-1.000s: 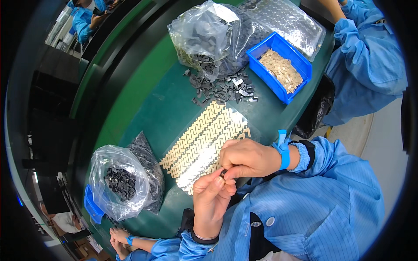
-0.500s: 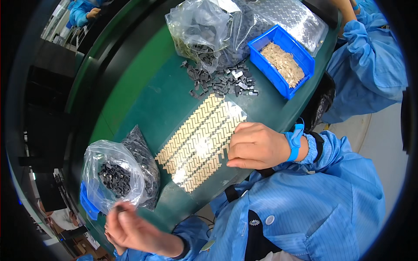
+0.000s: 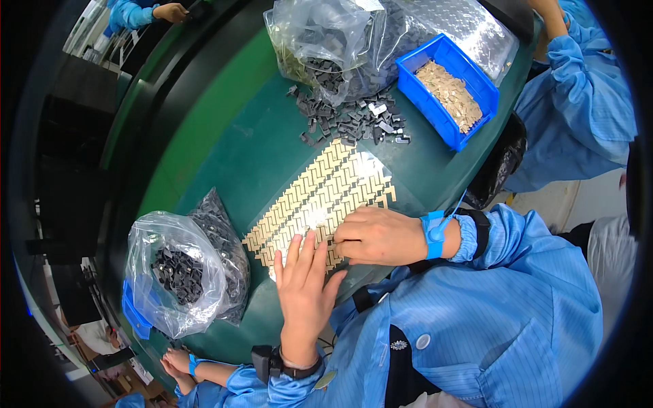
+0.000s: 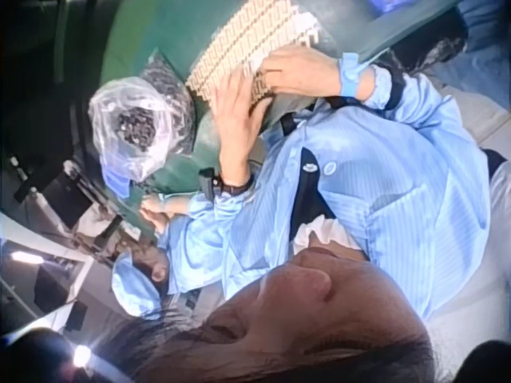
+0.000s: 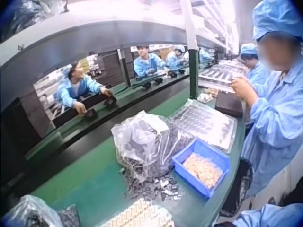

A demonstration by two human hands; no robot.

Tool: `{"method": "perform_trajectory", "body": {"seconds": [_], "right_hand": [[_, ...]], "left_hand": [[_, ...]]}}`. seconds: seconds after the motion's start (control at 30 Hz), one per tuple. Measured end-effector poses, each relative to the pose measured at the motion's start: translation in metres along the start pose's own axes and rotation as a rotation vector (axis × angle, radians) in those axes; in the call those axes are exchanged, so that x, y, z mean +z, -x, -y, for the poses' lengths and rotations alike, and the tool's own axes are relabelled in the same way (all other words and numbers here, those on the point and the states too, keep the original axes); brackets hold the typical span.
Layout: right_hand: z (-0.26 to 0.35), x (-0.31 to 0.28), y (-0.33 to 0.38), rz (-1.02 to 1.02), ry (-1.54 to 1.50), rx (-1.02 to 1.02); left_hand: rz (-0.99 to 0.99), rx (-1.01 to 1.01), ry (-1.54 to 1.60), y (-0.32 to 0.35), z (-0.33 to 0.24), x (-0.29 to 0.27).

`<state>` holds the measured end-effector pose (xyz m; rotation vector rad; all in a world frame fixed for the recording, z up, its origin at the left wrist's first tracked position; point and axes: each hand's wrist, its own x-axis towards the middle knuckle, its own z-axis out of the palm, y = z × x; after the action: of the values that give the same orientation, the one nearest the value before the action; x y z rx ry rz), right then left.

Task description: The worker is assembling small plastic and metal components by inserting them into a template.

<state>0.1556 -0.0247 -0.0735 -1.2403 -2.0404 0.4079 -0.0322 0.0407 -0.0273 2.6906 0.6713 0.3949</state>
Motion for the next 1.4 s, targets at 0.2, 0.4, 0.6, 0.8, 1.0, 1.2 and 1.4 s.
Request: {"method": "perform_trajectory", "body": {"seconds": [0.2, 0.4, 0.6, 0.8, 1.0, 1.2, 1.4], "right_hand": [[-0.007, 0.005, -0.002, -0.014, 0.039, -0.023], [-0.008, 0.001, -0.007, -0.037, -0.016, -0.032], [-0.007, -0.003, -0.011, 0.007, -0.069, -0.009], [-0.004, -0.009, -0.005, -0.201, -0.066, 0.01], [0.006, -0.034, -0.002, -0.345, -0.112, -0.051], [0.021, -0.043, -0.003, -0.353, -0.124, -0.186], [0.032, -0.05, -0.007, -0.33, -0.202, -0.316]], "left_hand": [[0.111, -0.062, -0.072, -0.001, 0.008, 0.017], [0.098, -0.09, -0.068, -0.008, 0.004, 0.013], [0.081, -0.095, -0.063, -0.008, 0.002, 0.013], [0.096, -0.157, 0.037, -0.012, -0.001, 0.01], [0.05, -0.163, 0.039, -0.019, -0.008, 0.008], [0.003, -0.322, 1.169, -0.01, -0.005, 0.001], [0.322, -0.415, 1.928, -0.003, -0.013, -0.011]]}}
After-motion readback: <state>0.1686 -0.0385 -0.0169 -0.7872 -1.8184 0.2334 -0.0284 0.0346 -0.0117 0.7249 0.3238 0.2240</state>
